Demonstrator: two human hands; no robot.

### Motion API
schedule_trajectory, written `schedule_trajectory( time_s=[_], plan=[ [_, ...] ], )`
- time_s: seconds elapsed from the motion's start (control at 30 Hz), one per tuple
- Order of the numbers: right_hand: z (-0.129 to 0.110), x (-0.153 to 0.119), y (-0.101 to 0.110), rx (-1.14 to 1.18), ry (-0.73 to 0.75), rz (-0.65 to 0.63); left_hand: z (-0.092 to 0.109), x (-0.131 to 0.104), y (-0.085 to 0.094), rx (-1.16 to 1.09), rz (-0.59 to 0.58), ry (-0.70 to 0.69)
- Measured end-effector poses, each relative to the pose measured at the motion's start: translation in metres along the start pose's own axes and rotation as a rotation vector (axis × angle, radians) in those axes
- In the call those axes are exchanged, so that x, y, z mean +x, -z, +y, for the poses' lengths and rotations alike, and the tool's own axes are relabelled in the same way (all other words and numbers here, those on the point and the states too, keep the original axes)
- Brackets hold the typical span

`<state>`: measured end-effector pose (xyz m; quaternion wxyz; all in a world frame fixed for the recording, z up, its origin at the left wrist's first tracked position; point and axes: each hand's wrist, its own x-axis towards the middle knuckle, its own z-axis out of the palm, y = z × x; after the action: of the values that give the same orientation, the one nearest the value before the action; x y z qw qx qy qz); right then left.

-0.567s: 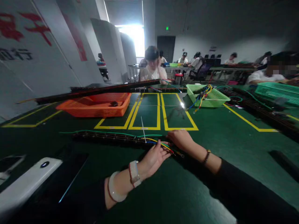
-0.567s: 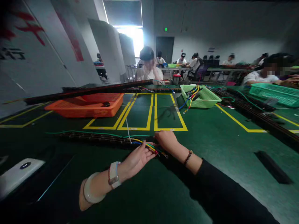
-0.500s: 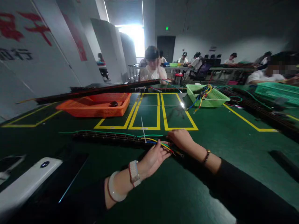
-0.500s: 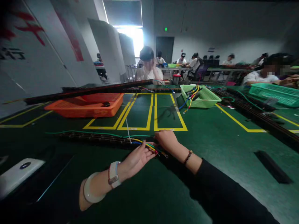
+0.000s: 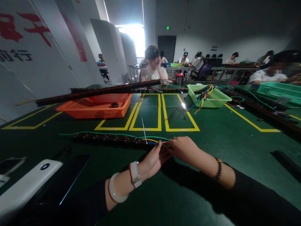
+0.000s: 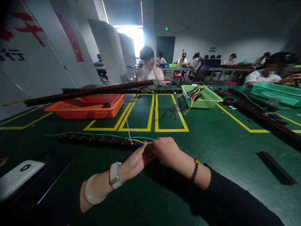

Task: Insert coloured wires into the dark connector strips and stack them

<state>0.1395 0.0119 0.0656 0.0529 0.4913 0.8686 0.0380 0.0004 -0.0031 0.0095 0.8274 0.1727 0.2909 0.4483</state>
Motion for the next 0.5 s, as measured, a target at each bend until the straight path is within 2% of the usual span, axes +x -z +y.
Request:
schedule_trajectory(
  time_s=[0.17, 0.33, 0.5],
  plan=[
    [0.001, 0.003, -0.005, -0.008, -0.002, 0.009, 0.000, 0.001, 0.001, 0.027, 0.005, -0.014],
    [0.010, 0.007, -0.002, 0.023, -0.080, 0.129, -0.003, 0.002, 0.004, 0.067, -0.003, -0.044],
    [0.019, 0.010, -0.004, 0.088, -0.012, 0.129, -0.005, 0.005, 0.005, 0.079, -0.020, -0.051]
  ],
)
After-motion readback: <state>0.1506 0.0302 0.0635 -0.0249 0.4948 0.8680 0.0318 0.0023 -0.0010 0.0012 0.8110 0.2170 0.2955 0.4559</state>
